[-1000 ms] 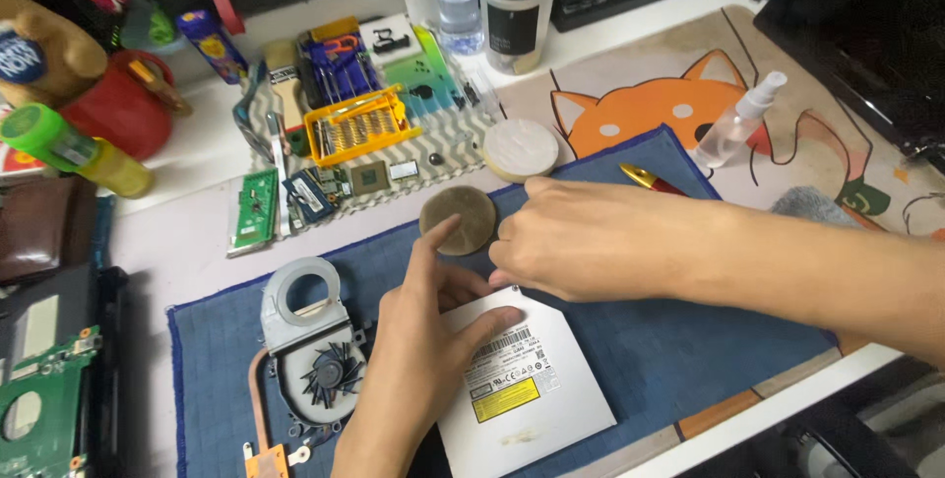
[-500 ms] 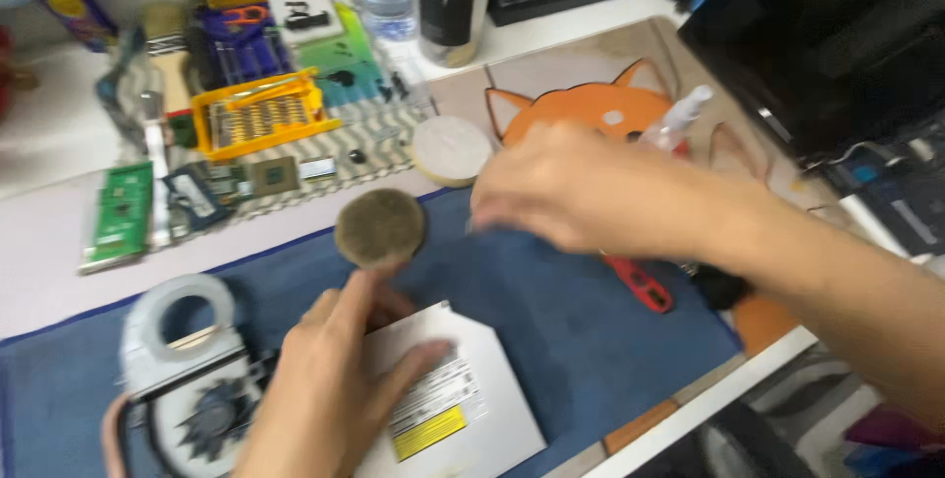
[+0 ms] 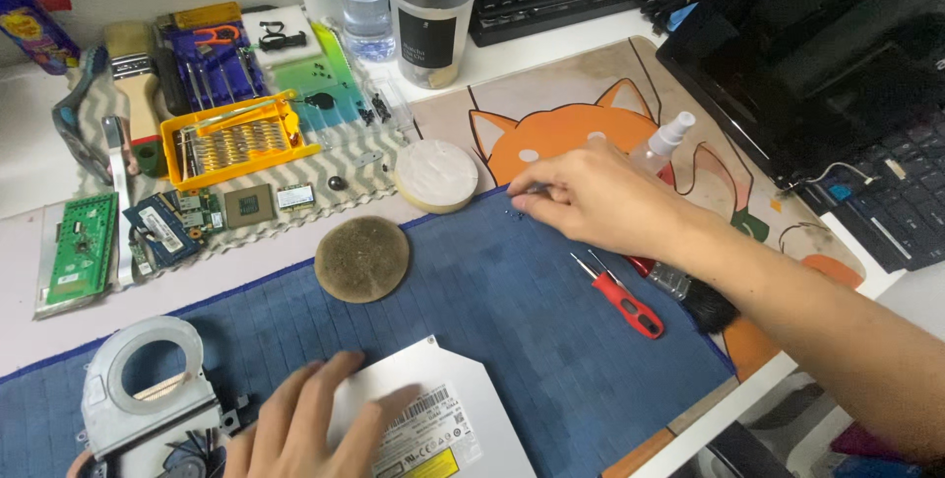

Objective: The person uses a screwdriver to fasten screws into the internal mechanism of an optical drive. They then flip the drive over and continue to secure the metal casing with additional screws.

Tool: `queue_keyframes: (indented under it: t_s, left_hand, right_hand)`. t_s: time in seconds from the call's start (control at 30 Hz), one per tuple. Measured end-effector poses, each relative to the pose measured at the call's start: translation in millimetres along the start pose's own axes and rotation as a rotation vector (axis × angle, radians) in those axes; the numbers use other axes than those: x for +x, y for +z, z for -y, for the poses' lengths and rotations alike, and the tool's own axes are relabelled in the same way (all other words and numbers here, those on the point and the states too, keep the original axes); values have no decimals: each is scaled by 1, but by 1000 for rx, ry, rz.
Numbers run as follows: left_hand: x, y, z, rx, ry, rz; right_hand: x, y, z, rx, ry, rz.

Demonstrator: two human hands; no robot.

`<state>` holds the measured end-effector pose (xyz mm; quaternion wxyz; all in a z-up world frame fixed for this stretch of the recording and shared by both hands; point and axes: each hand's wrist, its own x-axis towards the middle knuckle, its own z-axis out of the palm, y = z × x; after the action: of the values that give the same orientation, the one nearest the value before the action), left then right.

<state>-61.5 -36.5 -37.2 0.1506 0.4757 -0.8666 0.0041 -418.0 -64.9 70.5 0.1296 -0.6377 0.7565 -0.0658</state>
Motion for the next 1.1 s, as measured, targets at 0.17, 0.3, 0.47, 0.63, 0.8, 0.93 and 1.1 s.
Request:
queue_keyframes:
  t_s: [0.17,0.3,0.47,0.63,0.8,0.93,1.1]
  left_hand:
    - [-6,6,-5,-113,-60,-54]
    - [-10,12,3,-114,24,-22]
    - [-10,7,2,-128,36,-78]
    - [-18,4,1,-241,57,-49]
    - [-32,3,-17,-859,-537,-115]
    - [-52,-26,-18,-1107,-844,-41]
    - [-79,-32,-6,-720,-35,-156]
  right_hand:
    - [7,16,-4,-22,-41,30]
    - [14,26,-11,-84,-105,0]
    - [12,34,-8,-190,-89,29]
    - [8,52,-21,-335,-200,-39]
    - [-6,31,5,-130,-104,-45]
    - [-53,26,59,137,-34,100]
    - [-87,71,81,257,-321,242]
